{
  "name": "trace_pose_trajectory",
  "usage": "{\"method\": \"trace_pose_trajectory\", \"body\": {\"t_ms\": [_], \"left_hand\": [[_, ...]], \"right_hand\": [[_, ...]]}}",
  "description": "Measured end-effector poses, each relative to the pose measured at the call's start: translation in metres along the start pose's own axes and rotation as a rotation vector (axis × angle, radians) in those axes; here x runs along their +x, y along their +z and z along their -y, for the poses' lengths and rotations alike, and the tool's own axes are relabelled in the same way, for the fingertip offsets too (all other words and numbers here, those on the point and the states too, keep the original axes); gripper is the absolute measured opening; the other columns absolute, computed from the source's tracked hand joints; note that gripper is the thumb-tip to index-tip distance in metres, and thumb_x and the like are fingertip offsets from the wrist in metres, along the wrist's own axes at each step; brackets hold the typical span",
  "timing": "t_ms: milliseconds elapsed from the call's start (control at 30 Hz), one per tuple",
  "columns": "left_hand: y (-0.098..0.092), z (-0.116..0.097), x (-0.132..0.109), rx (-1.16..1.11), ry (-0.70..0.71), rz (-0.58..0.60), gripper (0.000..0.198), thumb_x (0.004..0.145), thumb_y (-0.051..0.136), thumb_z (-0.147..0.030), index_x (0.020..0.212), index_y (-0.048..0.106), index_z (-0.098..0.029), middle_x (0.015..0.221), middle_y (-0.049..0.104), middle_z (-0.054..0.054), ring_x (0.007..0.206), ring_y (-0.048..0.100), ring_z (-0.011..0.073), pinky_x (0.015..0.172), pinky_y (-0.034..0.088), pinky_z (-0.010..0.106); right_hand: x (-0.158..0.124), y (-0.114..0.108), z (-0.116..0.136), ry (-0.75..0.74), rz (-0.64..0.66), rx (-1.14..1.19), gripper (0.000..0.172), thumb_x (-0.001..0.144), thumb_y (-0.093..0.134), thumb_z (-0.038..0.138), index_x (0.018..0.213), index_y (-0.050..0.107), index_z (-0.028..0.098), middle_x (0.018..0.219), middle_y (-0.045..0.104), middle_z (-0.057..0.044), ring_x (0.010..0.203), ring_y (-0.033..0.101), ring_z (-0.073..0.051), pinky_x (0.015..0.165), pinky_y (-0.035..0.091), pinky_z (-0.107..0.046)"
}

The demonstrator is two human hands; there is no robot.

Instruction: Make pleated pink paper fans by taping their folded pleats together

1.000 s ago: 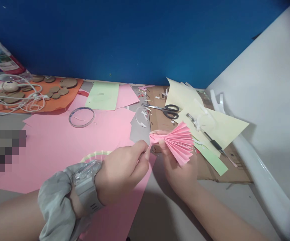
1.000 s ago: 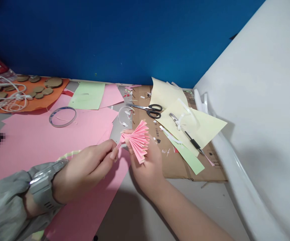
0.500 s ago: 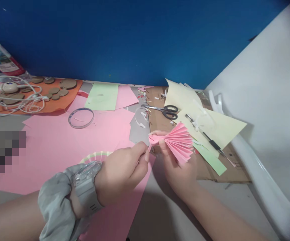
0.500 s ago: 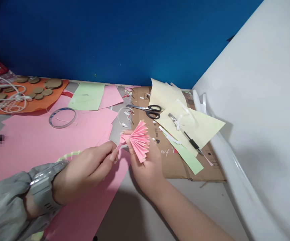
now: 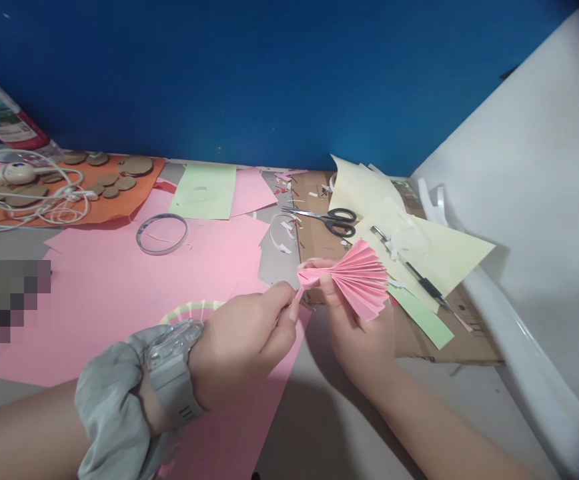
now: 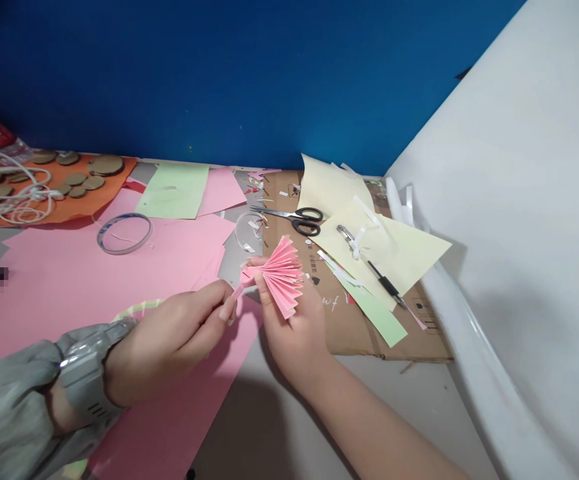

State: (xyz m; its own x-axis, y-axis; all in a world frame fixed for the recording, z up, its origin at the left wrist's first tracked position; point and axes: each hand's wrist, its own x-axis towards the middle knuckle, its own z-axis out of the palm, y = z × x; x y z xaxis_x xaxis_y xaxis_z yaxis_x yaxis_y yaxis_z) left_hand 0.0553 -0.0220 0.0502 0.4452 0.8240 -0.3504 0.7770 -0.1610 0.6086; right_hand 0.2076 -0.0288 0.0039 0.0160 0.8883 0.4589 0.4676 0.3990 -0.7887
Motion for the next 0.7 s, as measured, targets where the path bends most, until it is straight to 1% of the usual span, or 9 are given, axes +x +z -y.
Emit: {"method": "trace_pose_trajectory", "body": {"t_ms": [167, 300, 433, 600, 700], "left_hand": [[-0.0006, -0.0012, -0.0001, 0.008, -0.001, 0.008, 0.021, 0.09, 0.024, -0.029, 0.074, 0.036, -0.022, 0.066, 0.055, -0.001, 0.06, 0.051, 0.0166, 0.058, 0.033, 0.028], [0.0008, -0.0016, 0.0006, 0.007, -0.015, 0.008, 0.021, 0.089, 0.024, -0.028, 0.074, 0.037, -0.022, 0.066, 0.056, 0.0, 0.06, 0.052, 0.0164, 0.059, 0.034, 0.028], [0.0011, -0.0006, -0.0006, -0.025, -0.004, 0.004, 0.02, 0.089, 0.025, -0.027, 0.074, 0.038, -0.022, 0.067, 0.056, 0.0, 0.06, 0.052, 0.0163, 0.059, 0.035, 0.028], [0.0006, 0.0018, 0.0001, -0.064, 0.02, -0.016, 0.021, 0.088, 0.025, -0.027, 0.072, 0.038, -0.022, 0.066, 0.056, 0.0, 0.06, 0.051, 0.0158, 0.059, 0.036, 0.027], [0.0007, 0.003, 0.0008, -0.08, 0.046, -0.035, 0.023, 0.089, 0.024, -0.029, 0.077, 0.042, -0.022, 0.067, 0.057, 0.0, 0.061, 0.053, 0.0159, 0.059, 0.036, 0.027]], "right_hand": [[-0.0007, 0.0002, 0.0002, 0.023, 0.002, 0.028, 0.016, 0.086, 0.051, 0.019, 0.092, 0.064, 0.026, 0.1, 0.065, -0.002, 0.098, 0.06, -0.021, 0.089, 0.046, -0.036], [0.0011, -0.0021, -0.0015, 0.071, -0.038, 0.062, 0.016, 0.088, 0.048, 0.022, 0.093, 0.063, 0.025, 0.1, 0.066, -0.003, 0.097, 0.061, -0.021, 0.087, 0.048, -0.036], [0.0036, -0.0065, -0.0029, 0.043, -0.028, 0.039, 0.016, 0.088, 0.05, 0.021, 0.093, 0.063, 0.028, 0.102, 0.066, -0.001, 0.099, 0.061, -0.02, 0.09, 0.048, -0.035], [0.0016, -0.0063, -0.005, 0.007, -0.001, 0.021, 0.023, 0.085, 0.054, 0.02, 0.105, 0.06, 0.03, 0.105, 0.066, -0.001, 0.102, 0.06, -0.019, 0.092, 0.048, -0.032], [0.0006, -0.004, -0.0056, -0.008, 0.024, -0.005, 0.029, 0.084, 0.056, 0.021, 0.113, 0.057, 0.028, 0.109, 0.065, -0.003, 0.105, 0.059, -0.02, 0.095, 0.046, -0.033]]}}
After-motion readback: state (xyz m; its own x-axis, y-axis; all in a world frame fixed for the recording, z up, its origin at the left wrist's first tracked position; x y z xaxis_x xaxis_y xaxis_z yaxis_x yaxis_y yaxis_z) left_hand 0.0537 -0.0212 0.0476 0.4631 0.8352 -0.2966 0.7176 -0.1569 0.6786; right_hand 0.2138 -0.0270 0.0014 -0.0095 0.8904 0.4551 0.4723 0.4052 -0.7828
